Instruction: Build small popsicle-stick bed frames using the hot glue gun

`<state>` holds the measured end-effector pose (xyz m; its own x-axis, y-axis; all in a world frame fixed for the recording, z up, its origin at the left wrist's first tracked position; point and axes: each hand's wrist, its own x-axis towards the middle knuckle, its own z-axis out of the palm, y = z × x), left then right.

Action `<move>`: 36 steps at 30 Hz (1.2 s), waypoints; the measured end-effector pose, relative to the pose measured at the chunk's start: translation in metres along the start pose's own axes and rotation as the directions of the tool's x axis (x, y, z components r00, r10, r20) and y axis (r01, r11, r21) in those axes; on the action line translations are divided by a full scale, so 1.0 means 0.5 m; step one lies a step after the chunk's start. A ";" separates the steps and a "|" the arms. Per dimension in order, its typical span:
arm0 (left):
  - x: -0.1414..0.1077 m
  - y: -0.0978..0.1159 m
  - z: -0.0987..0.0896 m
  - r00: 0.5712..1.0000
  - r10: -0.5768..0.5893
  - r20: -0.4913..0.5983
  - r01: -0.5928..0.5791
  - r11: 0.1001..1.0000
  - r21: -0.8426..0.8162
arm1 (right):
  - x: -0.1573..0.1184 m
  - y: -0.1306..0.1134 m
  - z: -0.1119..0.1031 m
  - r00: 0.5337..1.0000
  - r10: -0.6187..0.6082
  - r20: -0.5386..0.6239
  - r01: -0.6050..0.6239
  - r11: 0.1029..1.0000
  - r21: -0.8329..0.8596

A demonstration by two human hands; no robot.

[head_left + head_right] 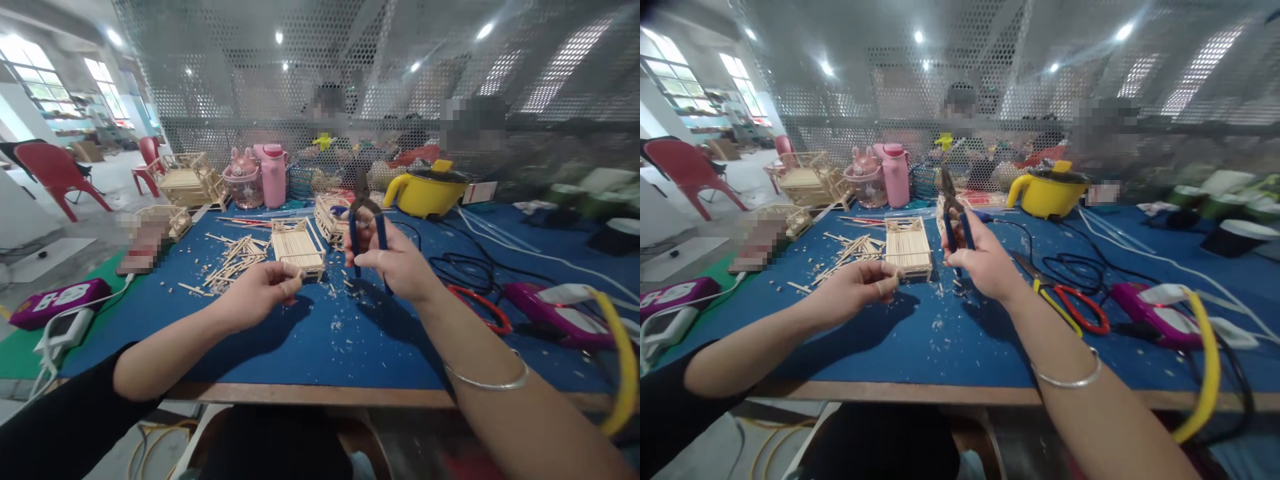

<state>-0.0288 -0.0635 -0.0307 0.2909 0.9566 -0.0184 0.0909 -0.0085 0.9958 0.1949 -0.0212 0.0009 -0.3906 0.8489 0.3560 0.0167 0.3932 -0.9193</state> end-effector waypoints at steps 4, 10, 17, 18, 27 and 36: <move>0.014 -0.006 0.030 0.998 -0.069 0.003 0.066 0.937 -0.344 | -0.024 0.010 0.002 0.986 0.040 0.160 -0.003 0.974 -0.225; 0.011 -0.027 0.024 0.998 -0.037 -0.044 0.026 0.974 -0.226 | -0.039 0.016 0.012 0.951 0.048 0.304 0.122 0.848 -0.516; 0.006 -0.042 0.003 0.970 0.216 -0.111 -0.207 0.974 0.089 | -0.045 0.012 0.009 0.911 0.163 0.379 0.119 0.775 -0.621; 0.004 -0.042 0.002 0.963 0.241 -0.119 -0.229 0.967 0.109 | -0.047 0.011 0.011 0.907 0.172 0.385 0.116 0.777 -0.619; 0.000 -0.033 0.002 0.951 0.295 -0.091 -0.270 0.938 0.220 | -0.056 0.004 0.039 0.897 0.147 0.417 0.127 0.818 -0.561; -0.024 -0.043 -0.004 0.952 0.304 -0.024 -0.298 0.944 0.141 | -0.053 0.002 0.040 0.925 0.070 0.374 0.165 0.811 -0.561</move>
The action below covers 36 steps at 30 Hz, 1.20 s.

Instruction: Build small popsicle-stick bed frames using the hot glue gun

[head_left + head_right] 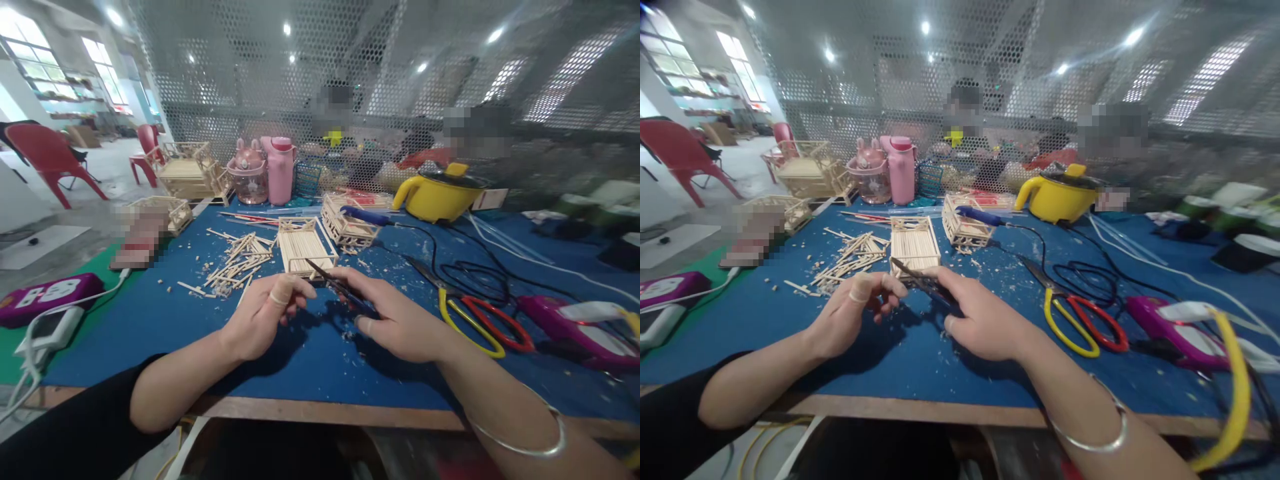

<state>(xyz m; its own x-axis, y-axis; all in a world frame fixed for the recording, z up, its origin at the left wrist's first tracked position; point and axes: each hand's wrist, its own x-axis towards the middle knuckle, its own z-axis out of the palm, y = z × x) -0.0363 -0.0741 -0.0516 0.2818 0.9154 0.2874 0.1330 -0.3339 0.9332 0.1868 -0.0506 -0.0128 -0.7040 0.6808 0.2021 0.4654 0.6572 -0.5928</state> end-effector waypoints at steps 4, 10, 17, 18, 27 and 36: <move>0.015 0.018 0.012 0.988 0.153 0.029 -0.154 0.939 0.307 | -0.001 0.005 -0.004 0.998 -0.048 -0.037 0.048 0.999 0.000; 0.035 0.021 0.047 0.966 0.235 -0.112 -0.157 0.870 0.467 | 0.002 0.006 -0.003 0.992 -0.122 -0.043 0.123 0.992 0.025; 0.015 0.000 0.037 0.972 0.219 -0.079 -0.159 0.873 0.462 | 0.016 0.022 0.022 0.996 0.006 -0.087 -0.010 0.999 -0.046; 0.017 0.000 0.036 0.979 0.192 -0.075 -0.137 0.878 0.458 | 0.018 0.025 0.028 0.994 0.042 -0.099 -0.047 0.998 -0.046; 0.023 0.000 0.023 0.979 0.202 -0.027 -0.167 0.873 0.458 | 0.017 0.028 0.054 0.978 0.033 -0.208 -0.059 0.991 -0.117; 0.020 0.000 0.018 0.983 0.183 -0.033 -0.142 0.852 0.504 | 0.016 0.029 0.061 0.984 -0.012 -0.176 -0.029 0.973 -0.230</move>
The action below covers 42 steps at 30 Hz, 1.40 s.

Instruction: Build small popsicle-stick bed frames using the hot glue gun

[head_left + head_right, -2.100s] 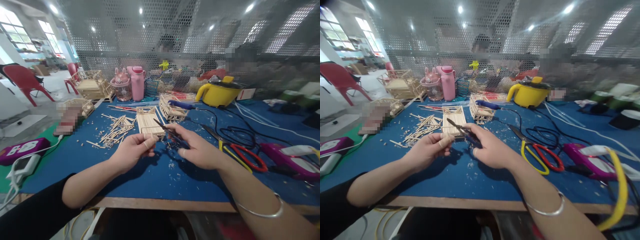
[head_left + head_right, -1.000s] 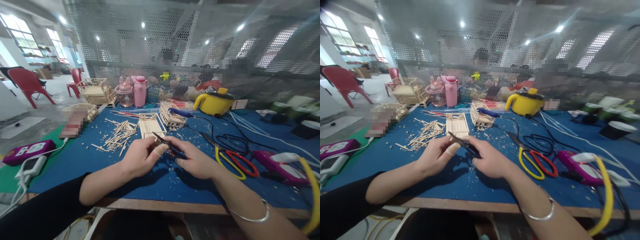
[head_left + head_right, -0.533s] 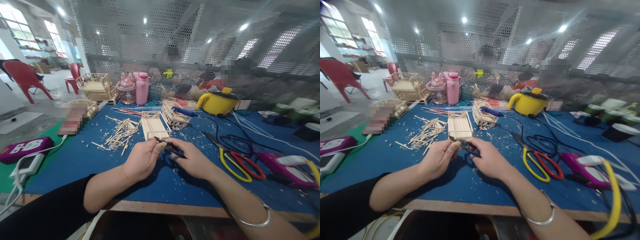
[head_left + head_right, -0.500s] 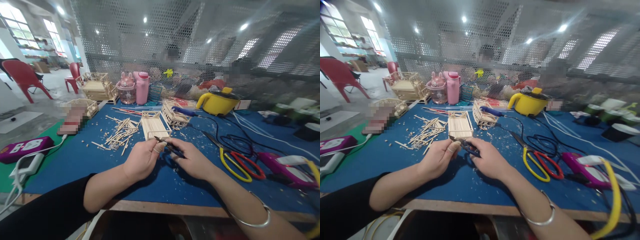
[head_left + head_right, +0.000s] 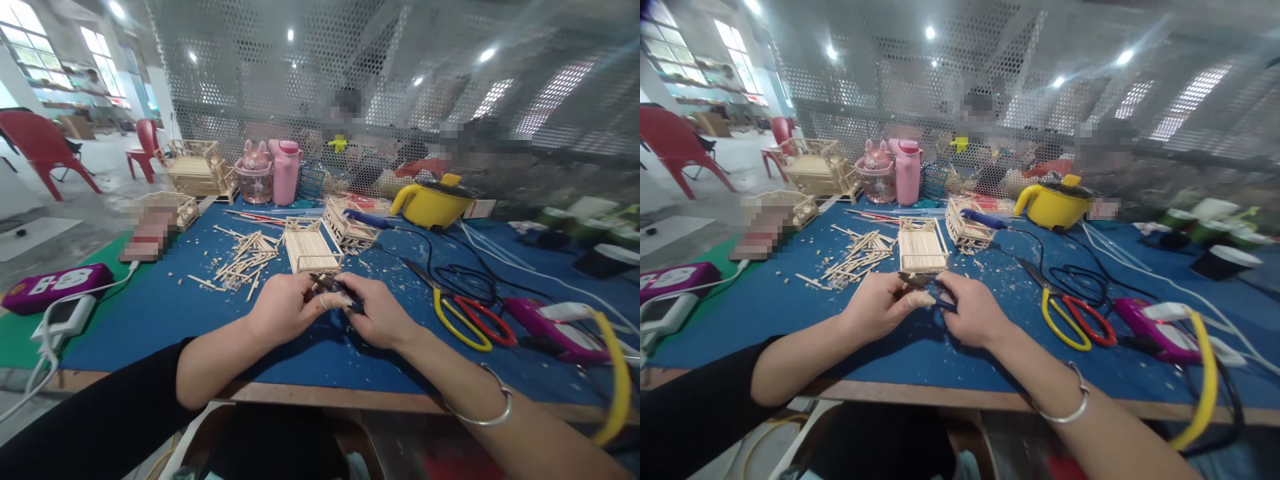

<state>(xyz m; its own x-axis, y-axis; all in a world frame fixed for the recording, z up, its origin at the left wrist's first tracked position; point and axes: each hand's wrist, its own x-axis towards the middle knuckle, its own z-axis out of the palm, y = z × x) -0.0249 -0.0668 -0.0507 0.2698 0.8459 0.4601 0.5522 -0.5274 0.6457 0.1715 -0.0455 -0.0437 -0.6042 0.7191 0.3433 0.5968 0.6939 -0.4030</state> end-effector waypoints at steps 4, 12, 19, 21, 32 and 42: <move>0.003 -0.003 -0.005 1.000 -0.012 -0.022 0.011 0.997 -0.073 | 0.000 0.002 -0.005 1.000 -0.007 0.002 0.007 0.999 0.034; 0.000 0.009 -0.010 0.992 0.100 -0.071 -0.103 0.993 -0.048 | 0.001 -0.018 -0.004 0.999 -0.021 0.029 0.015 0.981 0.191; 0.022 0.007 -0.017 0.876 0.397 -0.275 -0.345 0.913 0.220 | 0.008 -0.059 0.016 1.000 -0.003 0.008 -0.001 0.914 0.406; 0.028 0.014 -0.013 0.839 0.428 -0.335 -0.370 0.901 0.225 | 0.010 -0.070 0.028 1.000 0.015 -0.017 -0.005 0.885 0.466; 0.032 0.099 0.080 0.909 -0.046 -0.414 -0.199 0.824 -0.530 | -0.001 -0.076 0.056 0.951 0.072 -0.300 0.108 0.834 0.541; 0.035 0.092 0.088 0.880 -0.119 -0.459 -0.131 0.869 -0.478 | 0.002 -0.078 0.052 0.960 0.035 -0.277 0.128 0.825 0.550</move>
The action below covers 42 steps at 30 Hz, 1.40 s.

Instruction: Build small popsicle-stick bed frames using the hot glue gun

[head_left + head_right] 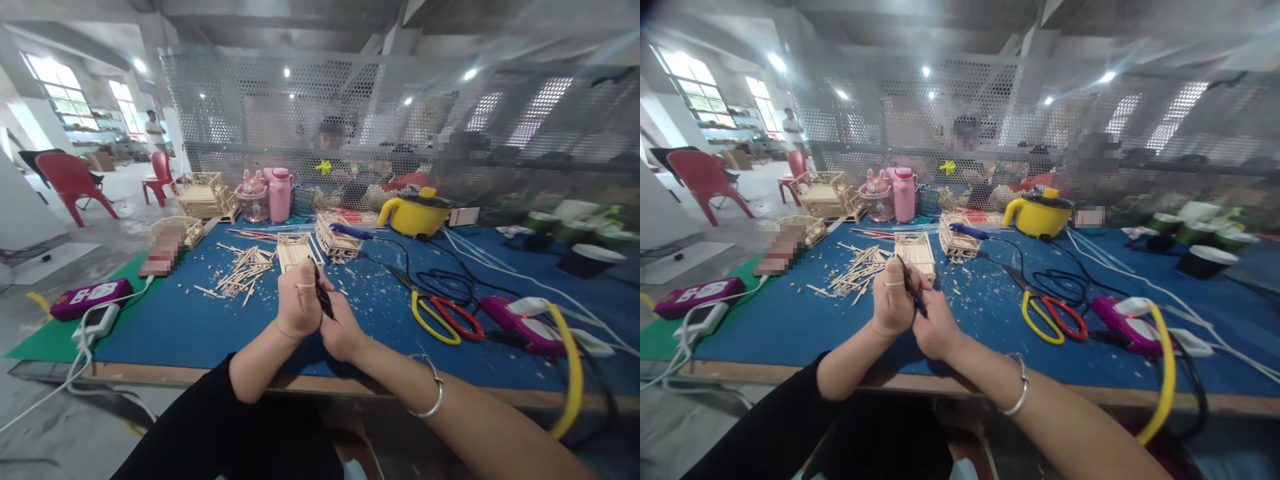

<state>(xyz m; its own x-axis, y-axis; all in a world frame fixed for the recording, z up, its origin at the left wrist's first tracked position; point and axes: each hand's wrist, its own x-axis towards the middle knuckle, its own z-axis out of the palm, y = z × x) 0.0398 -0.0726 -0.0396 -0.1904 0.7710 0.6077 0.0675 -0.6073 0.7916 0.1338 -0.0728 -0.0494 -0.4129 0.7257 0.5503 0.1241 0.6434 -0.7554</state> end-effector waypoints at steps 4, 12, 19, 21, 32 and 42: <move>0.000 -0.001 -0.004 1.000 0.006 -0.017 -0.004 0.997 0.078 | 0.002 0.006 -0.002 0.999 0.037 0.038 -0.039 0.998 0.054; 0.004 -0.009 -0.004 0.997 -0.010 -0.081 0.023 0.986 0.165 | 0.010 0.018 -0.006 0.982 0.150 0.113 -0.166 0.976 0.142; 0.000 0.006 -0.071 0.958 -0.064 0.278 0.062 0.998 0.019 | 0.017 -0.006 -0.057 0.907 0.241 0.347 -0.314 0.933 0.174; -0.012 0.011 -0.095 0.981 -0.103 0.163 0.092 0.993 0.071 | 0.010 -0.010 -0.068 0.922 0.235 0.309 -0.260 0.965 0.041; -0.090 0.031 -0.115 0.954 -0.242 0.175 0.206 0.958 0.201 | -0.012 -0.034 -0.055 0.911 0.307 0.277 -0.100 0.814 -0.573; -0.089 0.004 -0.122 0.917 -0.357 0.178 0.273 0.887 0.371 | -0.013 -0.017 -0.075 0.887 0.284 0.365 0.012 0.775 -0.632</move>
<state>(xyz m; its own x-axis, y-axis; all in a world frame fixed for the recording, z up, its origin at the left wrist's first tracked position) -0.0111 -0.1198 -0.0691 -0.0246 0.9579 0.2861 0.3715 -0.2570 0.8922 0.1693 -0.0740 -0.0333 -0.6599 0.7375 0.1437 0.6616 0.6610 -0.3540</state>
